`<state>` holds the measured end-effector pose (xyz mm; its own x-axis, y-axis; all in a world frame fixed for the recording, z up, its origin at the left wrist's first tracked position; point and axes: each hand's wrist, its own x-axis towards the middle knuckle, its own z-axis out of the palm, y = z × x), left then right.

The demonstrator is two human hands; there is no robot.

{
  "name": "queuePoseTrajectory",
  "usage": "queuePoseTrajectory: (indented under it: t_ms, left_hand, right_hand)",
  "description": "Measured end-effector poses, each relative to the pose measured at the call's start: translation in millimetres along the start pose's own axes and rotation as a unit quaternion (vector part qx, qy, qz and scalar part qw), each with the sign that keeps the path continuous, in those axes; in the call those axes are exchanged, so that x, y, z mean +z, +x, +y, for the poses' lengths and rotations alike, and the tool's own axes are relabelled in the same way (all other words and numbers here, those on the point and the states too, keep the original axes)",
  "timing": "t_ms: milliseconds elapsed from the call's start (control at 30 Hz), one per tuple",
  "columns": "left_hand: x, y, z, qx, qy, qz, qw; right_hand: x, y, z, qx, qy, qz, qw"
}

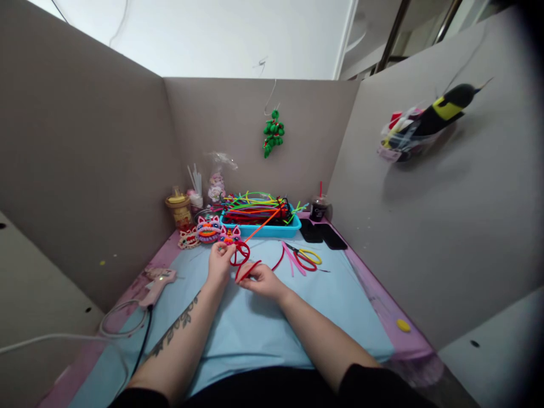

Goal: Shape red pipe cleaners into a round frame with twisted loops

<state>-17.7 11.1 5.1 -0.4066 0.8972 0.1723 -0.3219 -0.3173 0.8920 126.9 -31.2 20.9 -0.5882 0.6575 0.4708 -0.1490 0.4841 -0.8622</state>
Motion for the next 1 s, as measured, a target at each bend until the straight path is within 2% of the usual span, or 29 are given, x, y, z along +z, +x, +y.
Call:
queuePoseTrajectory:
  t_ms: [100, 200, 267, 333, 400, 467, 533, 600, 767, 1000]
  left_hand:
    - [-2.6, 4, 2, -0.016, -0.012, 0.024, 1.0]
    - [-4.0, 4, 6, -0.064, -0.023, 0.002, 0.998]
    - [-4.0, 4, 7, -0.087, -0.029, -0.026, 0.995]
    - [-3.5, 3, 7, -0.099, -0.03, -0.04, 0.994]
    - [-2.8, 2, 6, -0.105, -0.027, -0.045, 0.993]
    - [-1.6, 1, 6, -0.105, -0.021, -0.053, 0.993]
    - [0.0, -1, 6, -0.097, -0.012, -0.067, 0.993]
    - [2.1, -4, 6, -0.085, 0.003, -0.084, 0.993]
    - [6.2, -11, 5, -0.066, 0.039, -0.135, 0.988]
    - [5.1, -14, 10, -0.088, 0.056, -0.212, 0.972]
  right_hand:
    - [-5, -4, -6, 0.008, 0.156, -0.019, 0.988]
    - [-13, -5, -8, 0.027, 0.179, -0.035, 0.983]
    - [-18, -3, -7, 0.073, 0.131, -0.047, 0.988]
    - [-21, -1, -4, 0.098, 0.056, -0.007, 0.994]
    - [-23, 0, 0, 0.075, -0.045, 0.083, 0.993]
    - [-24, 2, 6, 0.026, -0.152, 0.174, 0.973]
    - [-25, 3, 11, -0.012, -0.233, 0.222, 0.947]
    - [-26, 4, 13, -0.023, -0.279, 0.235, 0.931]
    - [-25, 5, 12, 0.003, -0.305, 0.236, 0.923]
    - [-33, 6, 26, 0.115, -0.265, 0.247, 0.925]
